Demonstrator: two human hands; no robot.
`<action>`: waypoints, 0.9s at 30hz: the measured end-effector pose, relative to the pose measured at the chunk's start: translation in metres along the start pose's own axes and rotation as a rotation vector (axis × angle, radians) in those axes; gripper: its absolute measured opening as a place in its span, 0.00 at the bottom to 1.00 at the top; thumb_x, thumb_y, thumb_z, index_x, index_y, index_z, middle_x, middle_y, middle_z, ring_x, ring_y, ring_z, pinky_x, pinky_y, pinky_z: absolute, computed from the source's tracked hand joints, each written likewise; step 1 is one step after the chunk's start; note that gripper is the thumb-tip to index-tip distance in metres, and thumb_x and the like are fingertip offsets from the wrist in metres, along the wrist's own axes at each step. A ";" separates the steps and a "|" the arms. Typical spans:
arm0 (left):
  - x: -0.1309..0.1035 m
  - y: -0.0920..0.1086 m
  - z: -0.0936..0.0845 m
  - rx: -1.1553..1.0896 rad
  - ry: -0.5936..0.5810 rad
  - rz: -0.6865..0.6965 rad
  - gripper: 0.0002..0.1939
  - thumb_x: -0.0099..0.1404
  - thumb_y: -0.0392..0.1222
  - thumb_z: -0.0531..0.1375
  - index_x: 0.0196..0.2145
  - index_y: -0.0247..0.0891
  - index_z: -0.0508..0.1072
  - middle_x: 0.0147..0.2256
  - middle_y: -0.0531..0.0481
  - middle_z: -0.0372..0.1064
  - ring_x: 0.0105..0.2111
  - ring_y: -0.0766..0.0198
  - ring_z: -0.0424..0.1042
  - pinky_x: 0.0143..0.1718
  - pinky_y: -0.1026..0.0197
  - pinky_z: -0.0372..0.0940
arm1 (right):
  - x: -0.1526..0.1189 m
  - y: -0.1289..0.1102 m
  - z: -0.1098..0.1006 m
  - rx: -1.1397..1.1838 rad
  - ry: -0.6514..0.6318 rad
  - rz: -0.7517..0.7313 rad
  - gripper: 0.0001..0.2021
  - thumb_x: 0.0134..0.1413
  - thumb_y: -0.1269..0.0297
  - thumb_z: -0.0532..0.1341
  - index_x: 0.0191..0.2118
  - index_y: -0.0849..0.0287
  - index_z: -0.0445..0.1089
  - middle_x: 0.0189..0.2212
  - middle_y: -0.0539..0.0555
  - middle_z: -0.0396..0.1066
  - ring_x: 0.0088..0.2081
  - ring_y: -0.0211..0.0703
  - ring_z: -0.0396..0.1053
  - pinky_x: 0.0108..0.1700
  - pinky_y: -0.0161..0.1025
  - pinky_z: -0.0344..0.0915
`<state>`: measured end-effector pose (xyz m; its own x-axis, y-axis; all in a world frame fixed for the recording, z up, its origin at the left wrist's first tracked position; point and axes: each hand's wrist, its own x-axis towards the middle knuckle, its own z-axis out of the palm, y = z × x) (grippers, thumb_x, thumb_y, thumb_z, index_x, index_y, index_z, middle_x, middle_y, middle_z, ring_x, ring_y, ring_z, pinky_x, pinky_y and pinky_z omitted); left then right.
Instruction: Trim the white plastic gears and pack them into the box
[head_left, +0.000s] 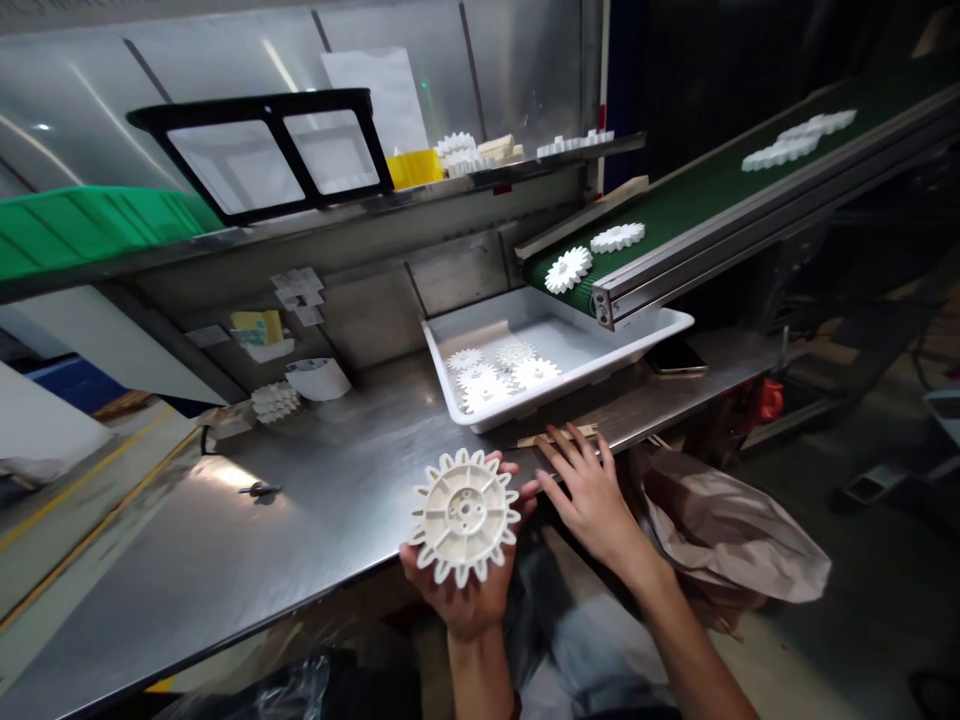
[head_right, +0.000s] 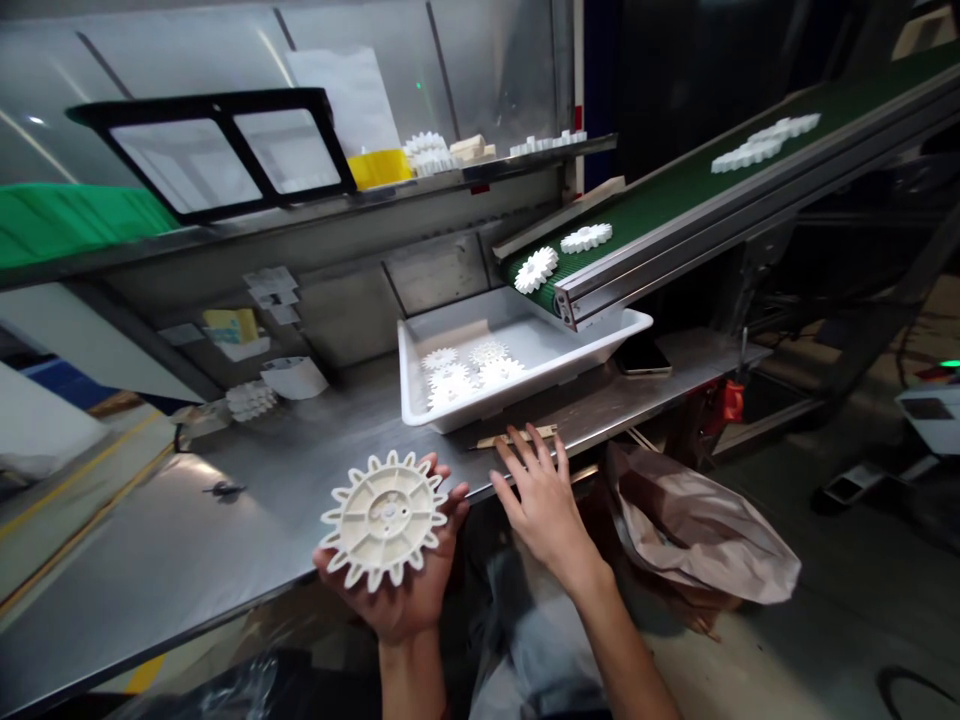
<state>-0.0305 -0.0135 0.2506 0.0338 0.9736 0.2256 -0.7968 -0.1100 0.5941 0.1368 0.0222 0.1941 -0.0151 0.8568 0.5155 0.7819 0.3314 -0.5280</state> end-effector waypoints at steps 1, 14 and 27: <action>0.000 0.001 0.002 -0.054 0.017 -0.039 0.42 0.53 0.78 0.64 0.49 0.41 0.84 0.46 0.40 0.84 0.41 0.48 0.84 0.44 0.52 0.79 | -0.001 0.001 0.003 -0.013 -0.005 0.002 0.23 0.75 0.56 0.53 0.68 0.56 0.68 0.71 0.59 0.65 0.74 0.65 0.54 0.73 0.75 0.43; -0.008 -0.021 -0.006 0.178 0.115 -0.049 0.45 0.57 0.79 0.56 0.64 0.54 0.72 0.61 0.40 0.74 0.50 0.39 0.77 0.44 0.43 0.74 | -0.002 0.004 0.002 0.058 0.004 0.004 0.23 0.73 0.57 0.55 0.68 0.56 0.68 0.72 0.62 0.63 0.75 0.61 0.54 0.74 0.73 0.45; -0.011 -0.005 0.022 1.651 -0.151 0.478 0.55 0.63 0.48 0.71 0.76 0.55 0.43 0.69 0.37 0.60 0.66 0.37 0.62 0.64 0.33 0.59 | -0.015 -0.025 -0.073 1.224 -0.160 0.218 0.22 0.69 0.53 0.65 0.65 0.46 0.70 0.57 0.55 0.78 0.55 0.45 0.78 0.56 0.39 0.75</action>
<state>-0.0138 -0.0278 0.2626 0.1265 0.7810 0.6116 0.6568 -0.5280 0.5384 0.1631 -0.0277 0.2485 -0.1006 0.9499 0.2960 -0.3119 0.2524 -0.9160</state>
